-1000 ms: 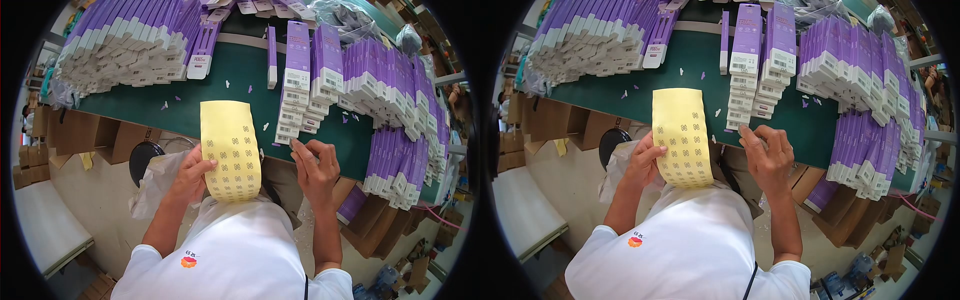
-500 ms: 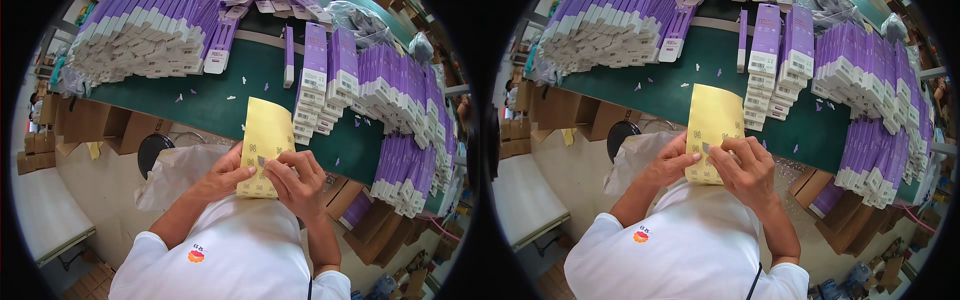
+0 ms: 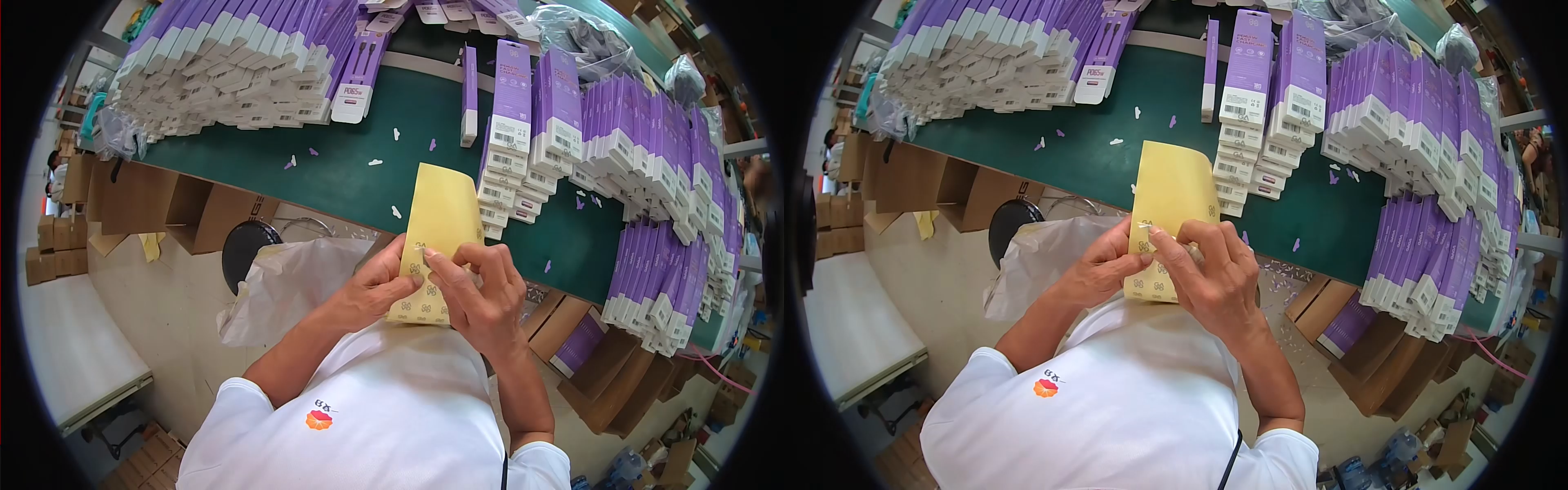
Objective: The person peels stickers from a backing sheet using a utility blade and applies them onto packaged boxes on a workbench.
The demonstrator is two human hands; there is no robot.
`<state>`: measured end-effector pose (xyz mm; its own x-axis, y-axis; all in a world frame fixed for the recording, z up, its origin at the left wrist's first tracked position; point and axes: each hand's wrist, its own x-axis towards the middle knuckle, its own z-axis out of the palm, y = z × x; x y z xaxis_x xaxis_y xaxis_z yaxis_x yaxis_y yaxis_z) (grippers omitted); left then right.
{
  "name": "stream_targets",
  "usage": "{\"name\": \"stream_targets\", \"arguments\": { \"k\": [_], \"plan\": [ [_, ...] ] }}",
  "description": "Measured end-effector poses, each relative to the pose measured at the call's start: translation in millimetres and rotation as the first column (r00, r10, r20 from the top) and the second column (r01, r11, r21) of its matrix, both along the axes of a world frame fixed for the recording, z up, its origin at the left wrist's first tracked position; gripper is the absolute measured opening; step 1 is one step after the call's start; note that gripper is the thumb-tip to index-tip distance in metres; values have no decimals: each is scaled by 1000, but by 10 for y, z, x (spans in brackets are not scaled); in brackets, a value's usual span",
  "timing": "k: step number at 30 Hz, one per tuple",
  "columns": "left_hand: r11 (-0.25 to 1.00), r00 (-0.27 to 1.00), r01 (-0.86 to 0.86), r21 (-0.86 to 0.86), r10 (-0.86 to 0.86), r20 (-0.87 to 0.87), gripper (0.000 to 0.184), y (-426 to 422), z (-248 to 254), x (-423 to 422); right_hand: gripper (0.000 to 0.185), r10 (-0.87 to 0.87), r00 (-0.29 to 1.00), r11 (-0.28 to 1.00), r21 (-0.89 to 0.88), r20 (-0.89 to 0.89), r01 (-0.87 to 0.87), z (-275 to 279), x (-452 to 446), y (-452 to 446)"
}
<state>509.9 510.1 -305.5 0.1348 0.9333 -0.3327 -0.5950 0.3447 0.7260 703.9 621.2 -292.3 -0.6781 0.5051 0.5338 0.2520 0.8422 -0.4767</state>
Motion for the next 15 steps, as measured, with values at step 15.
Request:
{"name": "stream_targets", "arguments": {
  "k": [15],
  "plan": [
    [957, 965, -261, -127, 260, -27, 65, -131, 6, -343, 45, -226, 971, 954, 221, 77, 204, -190, 495, 422]
  ]
}}
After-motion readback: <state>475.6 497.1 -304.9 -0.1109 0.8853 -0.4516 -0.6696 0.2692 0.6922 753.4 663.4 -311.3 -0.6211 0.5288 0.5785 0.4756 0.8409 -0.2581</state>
